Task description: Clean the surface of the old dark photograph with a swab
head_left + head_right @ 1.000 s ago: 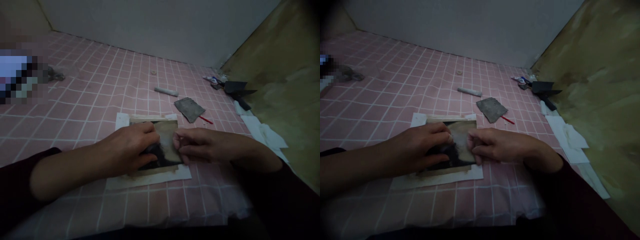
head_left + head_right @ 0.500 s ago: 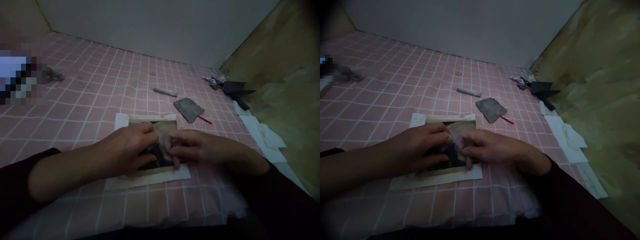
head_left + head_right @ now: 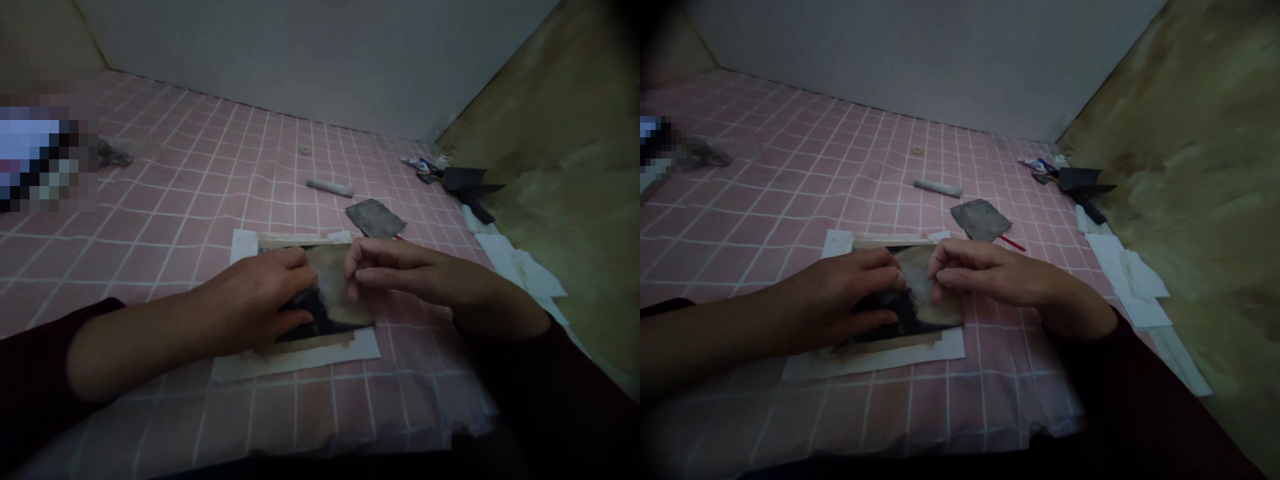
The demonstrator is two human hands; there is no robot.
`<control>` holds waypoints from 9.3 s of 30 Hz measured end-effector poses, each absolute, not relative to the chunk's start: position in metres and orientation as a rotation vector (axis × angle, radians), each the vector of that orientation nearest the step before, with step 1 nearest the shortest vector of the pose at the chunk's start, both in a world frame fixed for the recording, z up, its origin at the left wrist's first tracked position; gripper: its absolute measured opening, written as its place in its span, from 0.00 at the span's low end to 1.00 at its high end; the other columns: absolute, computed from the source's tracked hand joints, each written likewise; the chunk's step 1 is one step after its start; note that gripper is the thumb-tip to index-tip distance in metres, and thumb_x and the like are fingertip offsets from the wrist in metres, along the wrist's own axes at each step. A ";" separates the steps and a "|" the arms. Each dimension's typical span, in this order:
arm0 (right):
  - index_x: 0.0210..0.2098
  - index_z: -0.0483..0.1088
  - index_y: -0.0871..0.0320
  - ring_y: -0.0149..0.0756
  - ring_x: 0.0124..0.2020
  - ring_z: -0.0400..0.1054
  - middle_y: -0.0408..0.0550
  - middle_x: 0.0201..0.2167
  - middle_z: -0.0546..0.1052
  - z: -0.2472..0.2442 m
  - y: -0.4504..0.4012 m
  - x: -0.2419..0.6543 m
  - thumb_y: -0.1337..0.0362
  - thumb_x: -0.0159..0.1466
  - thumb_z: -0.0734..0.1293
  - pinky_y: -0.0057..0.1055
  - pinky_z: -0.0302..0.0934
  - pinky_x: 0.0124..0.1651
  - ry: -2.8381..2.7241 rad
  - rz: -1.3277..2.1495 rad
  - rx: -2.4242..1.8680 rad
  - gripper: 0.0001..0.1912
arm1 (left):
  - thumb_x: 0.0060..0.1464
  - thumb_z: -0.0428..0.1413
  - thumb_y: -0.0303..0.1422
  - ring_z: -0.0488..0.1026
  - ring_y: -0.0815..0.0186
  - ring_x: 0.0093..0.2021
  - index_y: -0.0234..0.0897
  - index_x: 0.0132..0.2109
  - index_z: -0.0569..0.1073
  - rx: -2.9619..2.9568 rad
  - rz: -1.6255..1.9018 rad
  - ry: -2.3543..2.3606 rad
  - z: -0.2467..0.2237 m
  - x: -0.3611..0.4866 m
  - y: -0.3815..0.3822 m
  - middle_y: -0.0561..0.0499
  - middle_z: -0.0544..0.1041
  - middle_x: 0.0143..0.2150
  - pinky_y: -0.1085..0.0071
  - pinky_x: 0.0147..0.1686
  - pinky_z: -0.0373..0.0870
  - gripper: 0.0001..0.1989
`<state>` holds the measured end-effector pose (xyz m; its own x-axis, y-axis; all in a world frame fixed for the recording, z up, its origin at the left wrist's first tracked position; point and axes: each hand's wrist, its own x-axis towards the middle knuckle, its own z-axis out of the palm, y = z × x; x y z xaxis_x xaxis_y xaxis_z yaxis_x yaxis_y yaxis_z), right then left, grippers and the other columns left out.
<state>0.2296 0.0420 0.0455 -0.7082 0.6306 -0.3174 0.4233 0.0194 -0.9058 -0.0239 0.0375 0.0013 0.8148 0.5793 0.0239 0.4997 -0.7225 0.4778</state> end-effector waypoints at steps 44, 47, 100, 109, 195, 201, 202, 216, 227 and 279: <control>0.42 0.68 0.61 0.25 0.29 0.69 0.46 0.33 0.78 0.029 0.047 0.239 0.66 0.65 0.67 0.23 0.61 0.32 -1.709 2.116 -0.978 0.06 | 0.55 0.57 0.31 0.69 0.64 0.39 0.36 0.40 0.68 2.525 0.277 0.780 0.004 -0.023 0.036 0.49 0.68 0.43 0.69 0.35 0.65 0.07; 0.44 0.68 0.61 0.27 0.32 0.71 0.47 0.37 0.78 0.031 0.046 0.240 0.66 0.63 0.69 0.26 0.65 0.37 -1.740 2.156 -1.011 0.11 | 0.55 0.57 0.31 0.69 0.64 0.39 0.36 0.41 0.69 2.518 0.231 0.794 0.006 -0.022 0.036 0.48 0.68 0.44 0.69 0.35 0.65 0.07; 0.48 0.68 0.58 0.30 0.30 0.71 0.42 0.30 0.74 0.023 0.018 0.224 0.63 0.68 0.63 0.27 0.64 0.35 -2.155 1.689 -1.174 0.11 | 0.56 0.56 0.32 0.68 0.65 0.38 0.38 0.41 0.69 2.499 0.257 0.802 0.001 -0.024 0.037 0.49 0.68 0.44 0.70 0.34 0.64 0.06; 0.43 0.66 0.58 0.30 0.30 0.67 0.42 0.30 0.74 0.032 0.018 0.220 0.66 0.66 0.64 0.26 0.61 0.32 -2.211 1.688 -1.280 0.06 | 0.56 0.56 0.32 0.68 0.66 0.38 0.38 0.43 0.69 2.509 0.234 0.813 0.002 -0.024 0.037 0.51 0.67 0.45 0.70 0.34 0.64 0.07; 0.36 0.64 0.58 0.28 0.26 0.66 0.41 0.26 0.74 0.029 0.021 0.217 0.65 0.67 0.62 0.24 0.59 0.29 -2.133 1.704 -1.328 0.04 | 0.57 0.55 0.34 0.68 0.66 0.39 0.39 0.43 0.69 2.516 0.191 0.831 0.004 -0.022 0.036 0.50 0.68 0.45 0.70 0.35 0.64 0.07; 0.36 0.62 0.57 0.27 0.24 0.66 0.42 0.27 0.74 0.033 0.020 0.223 0.64 0.67 0.61 0.24 0.62 0.26 -2.108 1.889 -1.353 0.04 | 0.57 0.55 0.34 0.68 0.66 0.38 0.39 0.44 0.69 2.521 0.194 0.836 0.004 -0.022 0.037 0.50 0.68 0.45 0.70 0.34 0.64 0.08; 0.35 0.61 0.57 0.27 0.23 0.66 0.42 0.26 0.74 0.033 0.020 0.225 0.64 0.67 0.62 0.24 0.62 0.25 -2.099 1.881 -1.396 0.05 | 0.57 0.55 0.34 0.68 0.66 0.38 0.39 0.44 0.69 2.523 0.199 0.827 0.003 -0.022 0.037 0.50 0.68 0.45 0.70 0.34 0.64 0.08; 0.35 0.62 0.57 0.25 0.22 0.63 0.40 0.23 0.73 0.028 0.021 0.218 0.64 0.67 0.62 0.22 0.56 0.24 -2.086 1.724 -1.354 0.05 | 0.56 0.56 0.34 0.69 0.66 0.38 0.39 0.43 0.70 2.517 0.196 0.838 0.004 -0.021 0.038 0.50 0.68 0.45 0.70 0.35 0.64 0.08; 0.37 0.63 0.59 0.24 0.23 0.63 0.43 0.30 0.74 0.031 0.019 0.222 0.64 0.68 0.60 0.23 0.60 0.25 -2.119 1.854 -1.303 0.05 | 0.57 0.56 0.35 0.69 0.65 0.39 0.38 0.43 0.70 2.505 0.167 0.843 0.006 -0.020 0.038 0.50 0.68 0.45 0.69 0.35 0.65 0.08; 0.35 0.65 0.59 0.25 0.22 0.67 0.45 0.30 0.77 0.030 0.022 0.225 0.61 0.68 0.62 0.23 0.63 0.25 -1.994 1.988 -1.333 0.08 | 0.56 0.56 0.34 0.69 0.65 0.38 0.39 0.42 0.70 2.529 0.216 0.829 0.003 -0.023 0.038 0.49 0.68 0.44 0.70 0.35 0.65 0.07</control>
<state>0.2253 0.0215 0.0303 -0.6334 0.5643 -0.5295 0.5312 -0.1805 -0.8278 -0.0228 0.0380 0.0030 0.8056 0.5925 0.0037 0.5192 -0.7088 0.4775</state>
